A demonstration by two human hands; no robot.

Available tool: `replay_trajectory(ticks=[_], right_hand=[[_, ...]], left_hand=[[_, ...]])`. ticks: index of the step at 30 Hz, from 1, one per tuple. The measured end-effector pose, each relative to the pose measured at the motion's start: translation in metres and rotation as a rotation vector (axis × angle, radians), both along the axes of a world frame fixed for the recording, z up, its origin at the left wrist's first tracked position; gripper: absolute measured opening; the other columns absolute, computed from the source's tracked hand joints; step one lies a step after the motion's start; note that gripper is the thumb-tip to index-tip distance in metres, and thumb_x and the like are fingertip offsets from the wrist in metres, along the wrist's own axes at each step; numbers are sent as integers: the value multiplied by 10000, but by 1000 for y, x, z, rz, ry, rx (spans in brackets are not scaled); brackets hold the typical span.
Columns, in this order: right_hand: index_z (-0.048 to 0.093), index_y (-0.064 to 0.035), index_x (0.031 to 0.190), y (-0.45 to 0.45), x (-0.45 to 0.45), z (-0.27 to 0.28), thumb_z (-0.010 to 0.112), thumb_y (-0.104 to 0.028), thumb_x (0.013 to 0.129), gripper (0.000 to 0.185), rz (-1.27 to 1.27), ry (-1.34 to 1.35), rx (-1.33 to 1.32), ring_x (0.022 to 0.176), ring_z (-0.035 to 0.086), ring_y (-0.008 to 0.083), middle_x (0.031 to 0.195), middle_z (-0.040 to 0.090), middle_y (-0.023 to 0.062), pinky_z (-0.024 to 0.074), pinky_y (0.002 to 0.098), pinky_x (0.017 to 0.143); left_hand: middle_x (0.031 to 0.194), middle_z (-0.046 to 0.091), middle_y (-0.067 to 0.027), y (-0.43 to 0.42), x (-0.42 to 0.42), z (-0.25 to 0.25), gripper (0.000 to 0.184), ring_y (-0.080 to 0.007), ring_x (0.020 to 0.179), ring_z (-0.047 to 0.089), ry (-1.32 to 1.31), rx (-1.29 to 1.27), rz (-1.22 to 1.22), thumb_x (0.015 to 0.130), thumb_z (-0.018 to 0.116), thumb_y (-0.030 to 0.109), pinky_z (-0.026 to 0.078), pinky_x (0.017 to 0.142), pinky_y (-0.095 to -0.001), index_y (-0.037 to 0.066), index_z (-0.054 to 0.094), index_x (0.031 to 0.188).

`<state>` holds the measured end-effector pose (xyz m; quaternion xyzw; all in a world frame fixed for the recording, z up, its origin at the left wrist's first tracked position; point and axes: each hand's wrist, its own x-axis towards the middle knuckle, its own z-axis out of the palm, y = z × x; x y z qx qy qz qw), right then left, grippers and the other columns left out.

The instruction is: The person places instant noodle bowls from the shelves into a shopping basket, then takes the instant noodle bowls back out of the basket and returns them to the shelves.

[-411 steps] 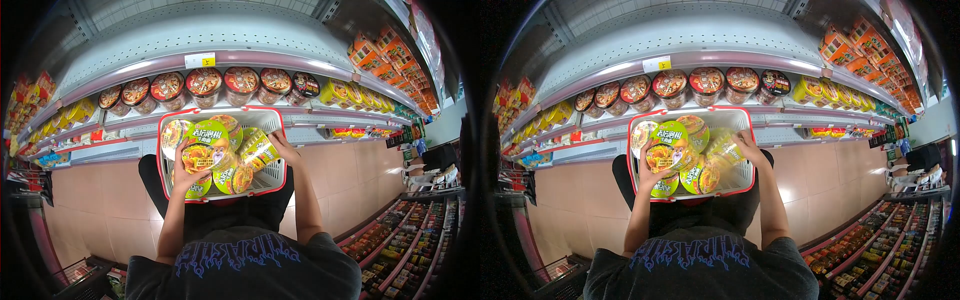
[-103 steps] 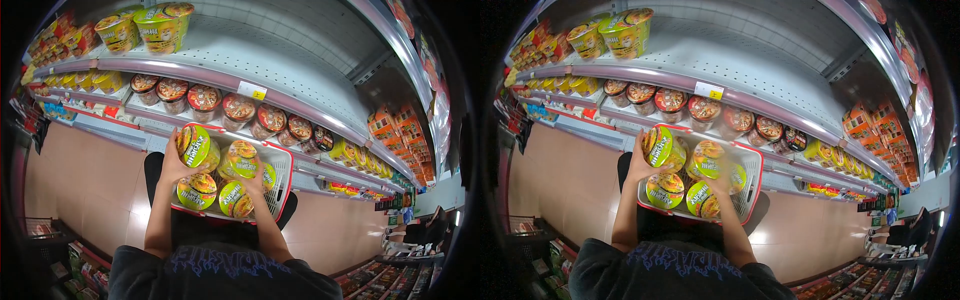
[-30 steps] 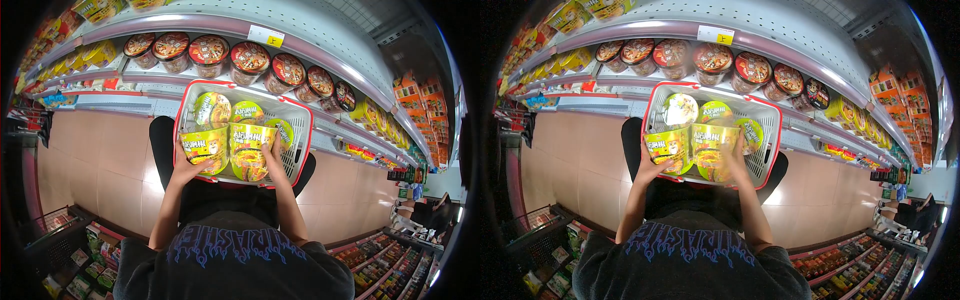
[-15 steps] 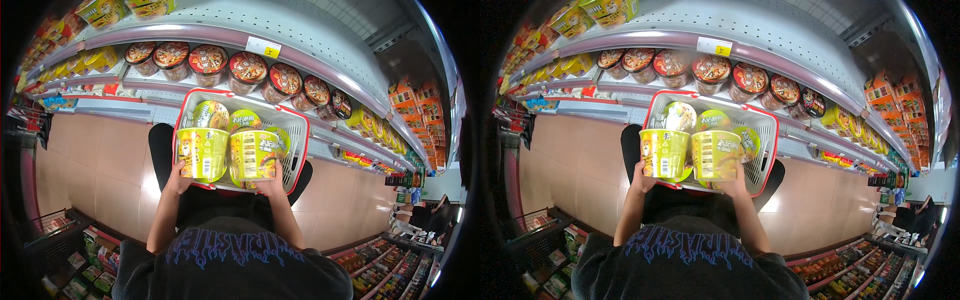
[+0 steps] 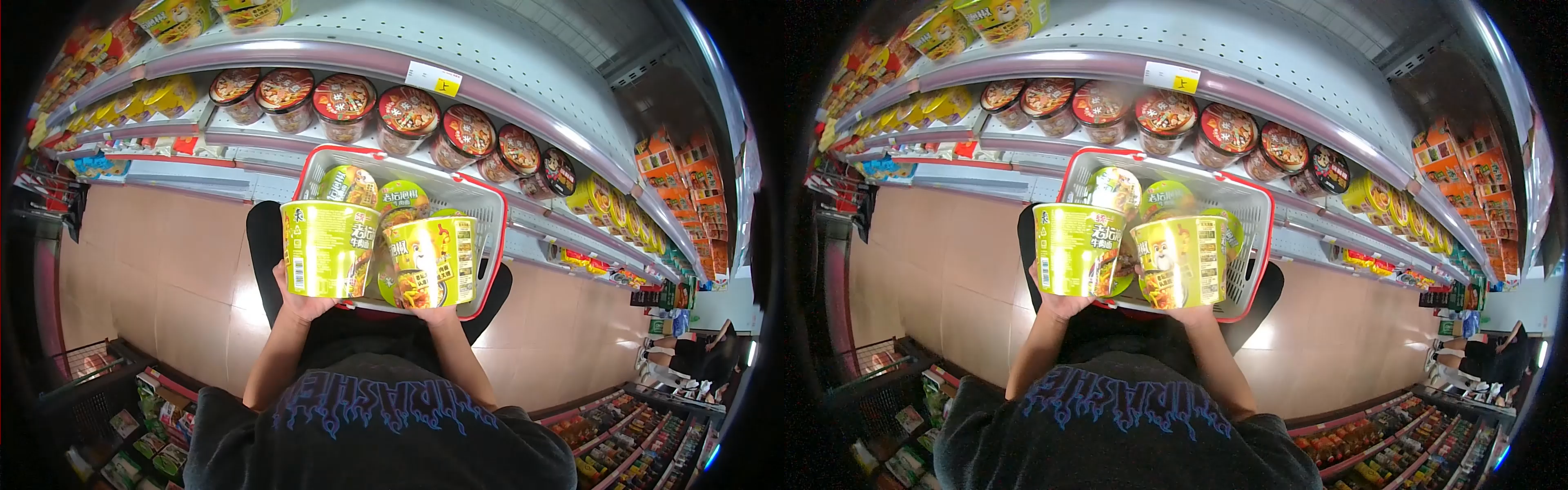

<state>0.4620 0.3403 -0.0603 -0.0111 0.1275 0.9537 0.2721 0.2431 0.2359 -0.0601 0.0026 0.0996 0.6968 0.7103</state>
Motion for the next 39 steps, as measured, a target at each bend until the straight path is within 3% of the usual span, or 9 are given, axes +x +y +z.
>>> replay_trajectory(ticks=[4, 11, 16, 24, 27, 32, 37, 38, 39], right_hand=[[404, -104, 1315, 5, 2, 4, 421, -540, 858, 631, 15, -167, 89, 1111, 499, 366, 1295, 459, 175, 433, 563, 857], [398, -107, 1315, 18, 17, 15, 436, -557, 837, 657, -90, -198, 455, 1116, 498, 345, 1285, 464, 163, 429, 534, 882], [393, -109, 1315, 39, 15, 43, 446, -569, 823, 676, -279, -123, 720, 1120, 498, 331, 1278, 468, 155, 427, 514, 899], [386, -112, 1315, 102, 7, 98, 463, -589, 799, 707, -418, -119, 983, 1127, 497, 307, 1266, 474, 142, 423, 481, 927], [437, -108, 1257, 145, 0, 117, 535, -531, 776, 647, -356, -322, 1085, 1069, 543, 252, 1183, 541, 91, 456, 443, 894], [446, -80, 1231, 177, -33, 179, 608, -417, 757, 603, -550, -541, 1131, 1062, 552, 243, 1155, 558, 87, 460, 421, 905], [344, -43, 1287, 223, -43, 209, 654, -212, 741, 650, -696, -780, 1254, 1107, 525, 258, 1213, 513, 90, 420, 416, 966], [237, -84, 1358, 234, -41, 210, 628, -19, 736, 737, -627, -787, 1220, 1196, 424, 216, 1292, 423, 99, 358, 365, 1002], [230, -90, 1363, 238, -40, 211, 631, -5, 730, 755, -659, -828, 1256, 1202, 417, 219, 1294, 420, 98, 351, 360, 1004]], left_hand=[[1361, 422, -103, -3, -5, -10, 766, -291, 1227, 427, -95, 119, 22, 717, 605, 495, 353, 995, -496, 121, 387, 1349], [1233, 542, -142, 0, -29, -20, 751, -279, 1106, 545, 359, 75, 93, 679, 694, 383, 421, 956, -434, 36, 436, 1293], [1297, 467, -112, 25, -44, 34, 908, -254, 1154, 504, 640, 89, 219, 619, 766, 296, 424, 962, -398, 43, 295, 1353], [1200, 495, -110, 81, -85, 116, 903, -226, 1103, 516, 1005, 123, 562, 594, 816, 189, 451, 919, -380, 44, 282, 1307], [1173, 503, -111, 119, -97, 151, 882, -226, 1088, 523, 1051, 213, 634, 625, 793, 147, 460, 905, -374, 53, 251, 1314], [1163, 490, -121, 164, -107, 204, 827, -221, 1098, 506, 1139, 236, 638, 662, 730, 4, 448, 916, -359, 43, 224, 1314], [1186, 468, -139, 203, -112, 227, 885, -222, 1103, 488, 1449, 349, 762, 616, 798, 122, 421, 935, -352, 23, 233, 1290], [1186, 468, -141, 209, -116, 226, 909, -226, 1103, 486, 1542, 341, 780, 600, 812, 151, 417, 936, -351, 22, 232, 1287], [1187, 468, -142, 216, -119, 225, 934, -231, 1103, 485, 1631, 340, 799, 583, 826, 181, 413, 937, -350, 20, 230, 1284]])
